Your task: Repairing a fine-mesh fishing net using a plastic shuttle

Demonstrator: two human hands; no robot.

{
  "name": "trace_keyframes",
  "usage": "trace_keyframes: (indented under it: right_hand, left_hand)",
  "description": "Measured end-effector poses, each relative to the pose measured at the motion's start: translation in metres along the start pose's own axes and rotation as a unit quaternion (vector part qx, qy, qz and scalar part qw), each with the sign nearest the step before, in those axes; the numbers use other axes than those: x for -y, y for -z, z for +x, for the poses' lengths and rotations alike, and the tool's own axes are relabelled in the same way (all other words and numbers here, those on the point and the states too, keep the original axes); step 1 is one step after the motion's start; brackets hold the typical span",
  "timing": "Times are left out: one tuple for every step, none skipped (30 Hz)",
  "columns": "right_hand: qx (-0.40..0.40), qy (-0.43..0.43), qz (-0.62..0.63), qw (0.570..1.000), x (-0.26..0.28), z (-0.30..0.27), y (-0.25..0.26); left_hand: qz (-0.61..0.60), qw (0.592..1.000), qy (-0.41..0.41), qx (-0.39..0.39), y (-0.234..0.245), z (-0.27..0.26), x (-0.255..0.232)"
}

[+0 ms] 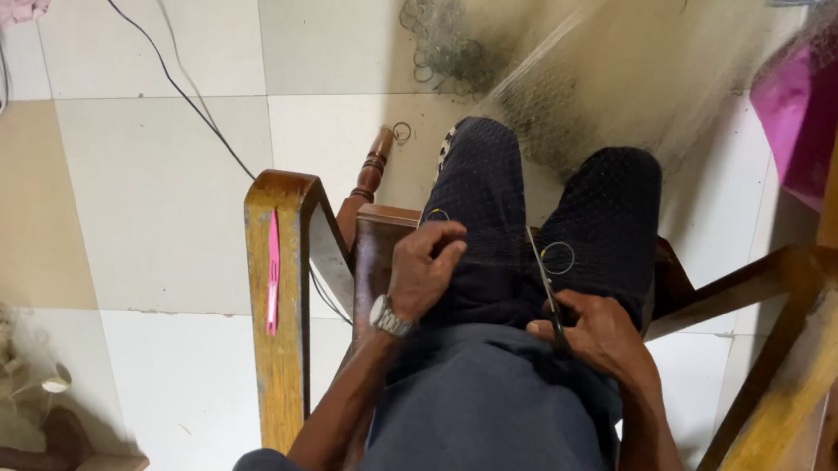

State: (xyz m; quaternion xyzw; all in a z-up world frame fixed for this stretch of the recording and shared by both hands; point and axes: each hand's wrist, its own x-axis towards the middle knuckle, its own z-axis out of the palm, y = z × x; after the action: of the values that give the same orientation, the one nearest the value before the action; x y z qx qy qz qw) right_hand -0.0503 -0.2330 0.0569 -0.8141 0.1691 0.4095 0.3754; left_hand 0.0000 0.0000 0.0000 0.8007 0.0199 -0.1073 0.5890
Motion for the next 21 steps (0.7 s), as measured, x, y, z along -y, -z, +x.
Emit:
trace_keyframes:
  right_hand:
    - [-0.001,-0.001,0.001,1.0,-0.003,-0.002,0.0]
    - [-0.002,-0.005,0.012,1.0,-0.005,-0.003,0.001]
    - [-0.002,-0.008,0.022,1.0,-0.008,-0.005,0.001]
    - [-0.002,-0.009,0.023,1.0,-0.008,-0.007,0.001]
    - [-0.008,0.003,0.028,1.0,-0.009,-0.009,0.001]
    - [-0.014,0.014,0.032,0.999,-0.01,-0.011,0.001]
    - [-0.015,0.013,0.034,0.999,-0.013,-0.011,0.0]
    - [-0.018,0.015,0.04,0.999,-0.015,-0.011,-0.001]
    - [-0.021,0.016,0.046,0.999,-0.018,-0.011,-0.002]
    - [-0.022,0.016,0.048,0.998,-0.018,-0.01,-0.001]
    - [-0.018,0.026,0.044,0.999,-0.019,-0.009,-0.001]
    - [-0.015,0.036,0.039,0.998,-0.02,-0.008,0.0]
    - [-0.015,0.036,0.041,0.998,-0.022,-0.007,-0.001]
    - [-0.015,0.039,0.033,0.999,-0.025,-0.005,-0.001]
    - [-0.014,0.042,0.026,0.999,-0.027,-0.004,-0.001]
    - [-0.014,0.042,0.027,0.999,-0.026,-0.005,-0.001]
    - [-0.016,0.044,0.024,0.999,-0.025,-0.005,0.0]
    - [-0.019,0.047,0.02,0.999,-0.023,-0.006,0.001]
    - [-0.019,0.047,0.021,0.998,-0.024,-0.006,0.001]
    - [-0.02,0.048,0.023,0.998,-0.024,-0.006,0.002]
    - [-0.022,0.049,0.025,0.998,-0.024,-0.006,0.003]
  left_hand:
    - [0.0,1.0,-0.001,0.002,-0.001,0.006,0.003]
    - [0.026,0.999,-0.036,0.011,-0.002,0.012,0.006]
    - [0.052,0.996,-0.07,0.019,-0.002,0.018,0.009]
    - [0.053,0.996,-0.07,0.02,-0.005,0.022,0.013]
    - [0.067,0.994,-0.077,0.029,-0.009,0.027,0.017]
    - [0.082,0.992,-0.084,0.038,-0.013,0.032,0.021]
    - [0.083,0.992,-0.084,0.039,-0.017,0.034,0.022]
    - [0.094,0.991,-0.084,0.043,-0.02,0.036,0.023]
    - [0.106,0.99,-0.083,0.046,-0.024,0.039,0.023]
    - [0.107,0.99,-0.084,0.048,-0.027,0.041,0.025]
    - [0.119,0.988,-0.082,0.054,-0.029,0.042,0.027]
    - [0.131,0.986,-0.081,0.06,-0.031,0.043,0.029]
    - [0.131,0.986,-0.081,0.061,-0.034,0.044,0.03]
    - [0.138,0.984,-0.084,0.073,-0.036,0.046,0.031]
    - [0.145,0.982,-0.086,0.085,-0.038,0.047,0.032]
    - [0.145,0.982,-0.087,0.086,-0.042,0.048,0.032]
    - [0.169,0.977,-0.09,0.098,-0.045,0.05,0.033]
    - [0.192,0.971,-0.093,0.11,-0.049,0.052,0.033]
    - [0.192,0.971,-0.093,0.111,-0.05,0.054,0.031]
    - [0.205,0.967,-0.085,0.127,-0.051,0.056,0.029]
    - [0.217,0.962,-0.078,0.144,-0.053,0.058,0.027]
